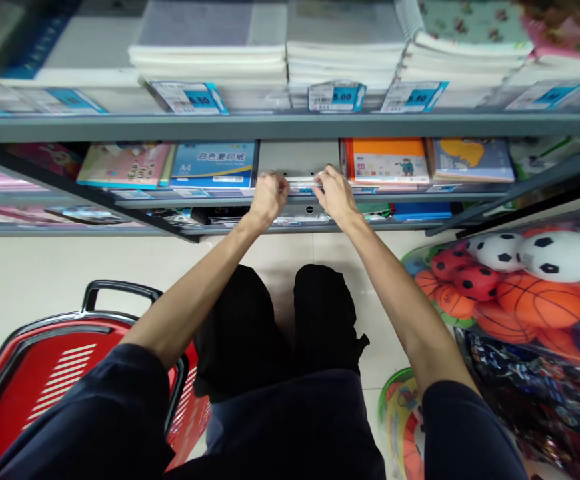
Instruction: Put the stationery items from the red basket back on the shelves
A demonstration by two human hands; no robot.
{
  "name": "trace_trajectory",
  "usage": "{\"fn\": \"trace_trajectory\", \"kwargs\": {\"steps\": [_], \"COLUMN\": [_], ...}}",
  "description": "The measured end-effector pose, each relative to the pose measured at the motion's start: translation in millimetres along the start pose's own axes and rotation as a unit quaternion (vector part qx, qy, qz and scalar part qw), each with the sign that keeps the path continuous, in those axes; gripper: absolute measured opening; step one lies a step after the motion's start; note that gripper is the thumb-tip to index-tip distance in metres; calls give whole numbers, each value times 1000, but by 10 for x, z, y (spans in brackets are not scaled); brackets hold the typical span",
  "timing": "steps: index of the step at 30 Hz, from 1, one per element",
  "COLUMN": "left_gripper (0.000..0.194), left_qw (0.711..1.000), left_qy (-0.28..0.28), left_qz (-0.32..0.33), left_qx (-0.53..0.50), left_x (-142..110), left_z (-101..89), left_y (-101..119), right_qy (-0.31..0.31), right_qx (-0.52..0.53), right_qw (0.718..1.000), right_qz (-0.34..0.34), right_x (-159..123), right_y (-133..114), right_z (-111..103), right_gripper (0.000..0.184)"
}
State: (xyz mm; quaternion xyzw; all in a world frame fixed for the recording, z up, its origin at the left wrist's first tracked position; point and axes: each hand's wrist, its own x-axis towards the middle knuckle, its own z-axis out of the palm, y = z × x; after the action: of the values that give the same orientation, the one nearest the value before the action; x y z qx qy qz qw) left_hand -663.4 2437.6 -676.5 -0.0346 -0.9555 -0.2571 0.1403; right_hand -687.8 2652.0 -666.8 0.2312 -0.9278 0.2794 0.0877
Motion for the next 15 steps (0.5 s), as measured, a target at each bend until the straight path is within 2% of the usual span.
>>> {"fn": "trace_trajectory", "kwargs": {"steps": [3, 6, 8, 9, 10, 12, 14, 15], "left_gripper": [27, 38, 49, 53, 55, 47, 33, 28], "left_qw": [999, 999, 999, 999, 999, 992, 973, 963], "left_qy": [41, -7, -26, -13, 15, 96, 192, 239], "left_qz": [21, 44, 43, 32, 20, -3, -25, -68], "left_qx": [15, 24, 11, -5, -30, -88, -123, -103], "left_x": [-62, -91, -214, -345, -533, -1071, -1798, -2217], "left_z": [-67, -175, -364, -517, -712, -1198, -1726, -1966], "left_y": [-82, -82, 9, 62, 102, 100, -62, -209], "right_qy": [8, -19, -15, -4, 12, 43, 37, 15], "right_qx": [-76, -97, -86, -76, -60, -20, 47, 64], "right_qw": [996, 994, 995, 996, 997, 998, 998, 998], "right_qz": [-41, -42, -38, -38, -37, -35, -19, -6], "right_x": [-60, -78, -139, -215, -333, -709, -1243, -1543], "right_y": [-30, -36, -101, -173, -272, -525, -775, -872], "right_z": [-58, -140, -195, -207, -202, -126, 21, 111], "right_gripper": [43, 44, 45, 48, 51, 61, 60, 59]}}
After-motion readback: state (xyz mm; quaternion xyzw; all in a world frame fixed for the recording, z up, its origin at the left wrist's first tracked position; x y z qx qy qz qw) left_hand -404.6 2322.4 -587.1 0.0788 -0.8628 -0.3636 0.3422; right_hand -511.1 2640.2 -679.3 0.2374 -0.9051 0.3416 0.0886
